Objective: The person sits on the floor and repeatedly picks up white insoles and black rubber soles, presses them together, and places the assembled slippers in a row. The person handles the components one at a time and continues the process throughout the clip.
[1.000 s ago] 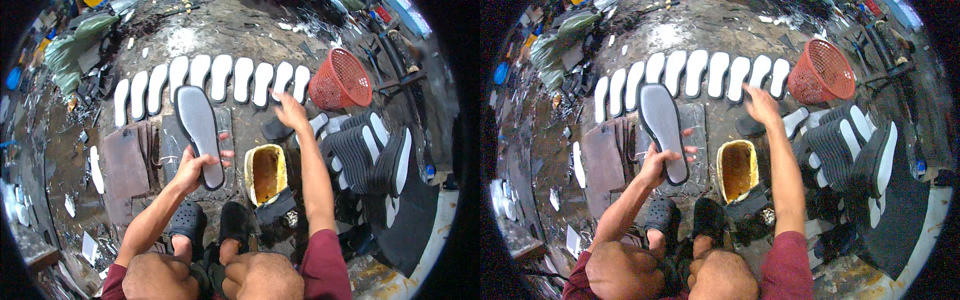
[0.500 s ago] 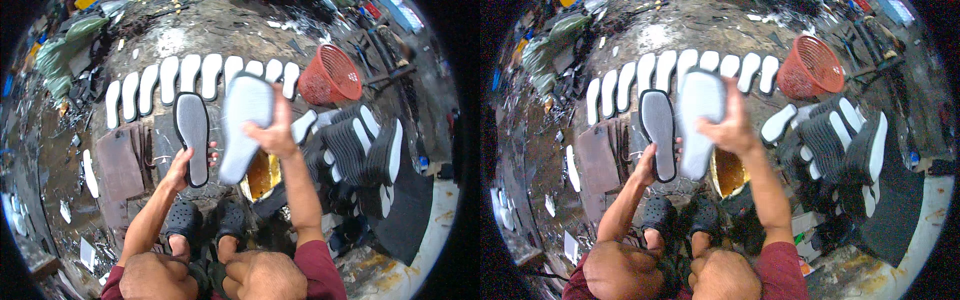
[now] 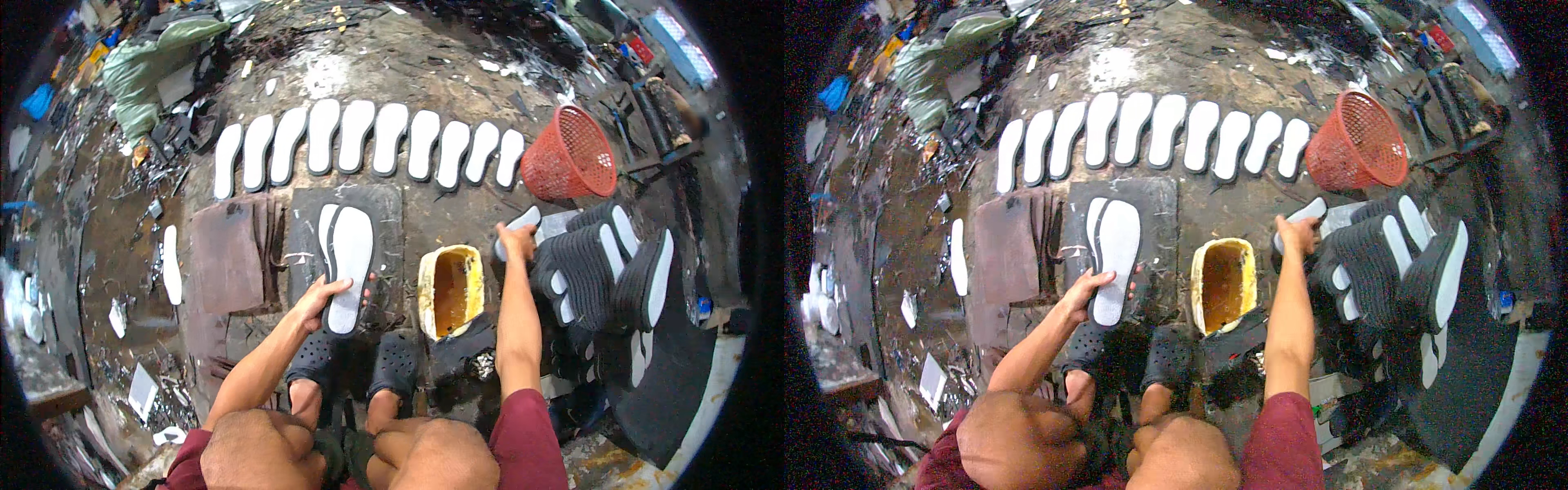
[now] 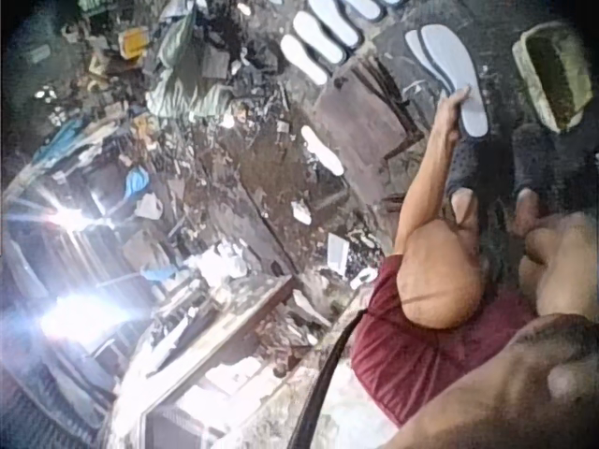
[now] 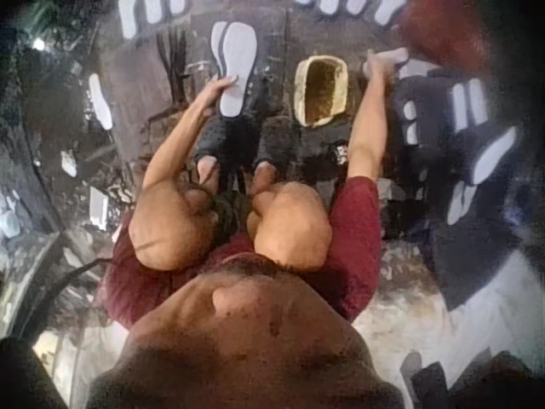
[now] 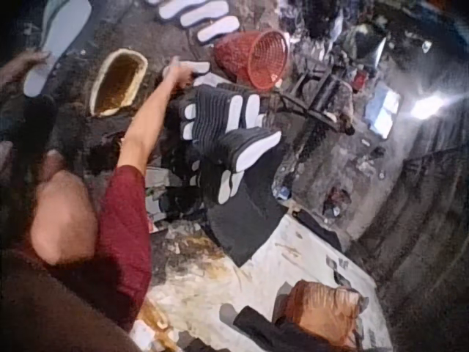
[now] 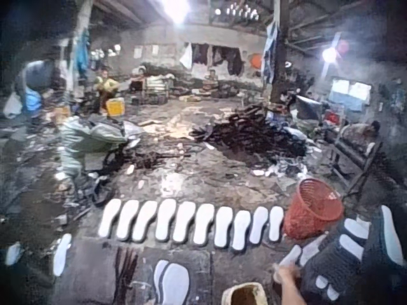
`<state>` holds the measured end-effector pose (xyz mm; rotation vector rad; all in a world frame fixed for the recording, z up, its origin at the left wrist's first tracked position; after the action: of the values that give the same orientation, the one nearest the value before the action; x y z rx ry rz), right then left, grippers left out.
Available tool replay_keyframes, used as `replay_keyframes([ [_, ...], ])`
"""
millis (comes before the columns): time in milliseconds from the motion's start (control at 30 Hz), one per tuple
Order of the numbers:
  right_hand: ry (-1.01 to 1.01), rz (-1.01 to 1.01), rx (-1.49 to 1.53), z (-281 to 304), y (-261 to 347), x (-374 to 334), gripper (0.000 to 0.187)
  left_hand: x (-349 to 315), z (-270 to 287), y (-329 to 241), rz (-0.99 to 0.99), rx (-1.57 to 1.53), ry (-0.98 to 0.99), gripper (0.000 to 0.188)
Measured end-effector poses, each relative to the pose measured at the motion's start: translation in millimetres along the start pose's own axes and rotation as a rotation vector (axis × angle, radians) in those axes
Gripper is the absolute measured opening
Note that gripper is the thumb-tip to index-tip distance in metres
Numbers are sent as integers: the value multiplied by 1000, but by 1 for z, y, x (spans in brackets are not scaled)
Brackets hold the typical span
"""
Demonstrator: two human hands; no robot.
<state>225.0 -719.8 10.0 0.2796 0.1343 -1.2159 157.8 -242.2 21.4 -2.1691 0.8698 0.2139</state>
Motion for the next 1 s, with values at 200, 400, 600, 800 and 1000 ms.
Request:
replay_keyframes([
  [200, 39, 1091, 444, 69, 53, -194, 77, 2, 49, 33, 151, -261, -40, 71],
  [400, 76, 2041, -91, 16, 60, -351, 28, 6, 42, 35, 165, -503, 5, 82],
  [600, 24, 1833, 175, 34, 56, -350, 27, -3, 60, -1, 21, 340, -278, 74],
  [800, -785, 943, 777, 169, -61, -276, 48, -4, 45, -20, -286, 1432, -456, 94],
  [1000, -930, 15, 1227, 252, -192, -155, 129, -11, 48, -14, -396, 1691, -548, 98],
])
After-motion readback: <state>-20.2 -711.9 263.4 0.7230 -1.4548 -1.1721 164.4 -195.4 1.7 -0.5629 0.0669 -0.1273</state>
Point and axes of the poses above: each hand's wrist, its own x-axis towards the middle knuckle, its own z-axis out of the back of the hand, y = z × x, the point moved 6 cm from there along x, towards the middle knuckle, and after that the axes turned 7 degrees about -z, right-handed, at the moved point
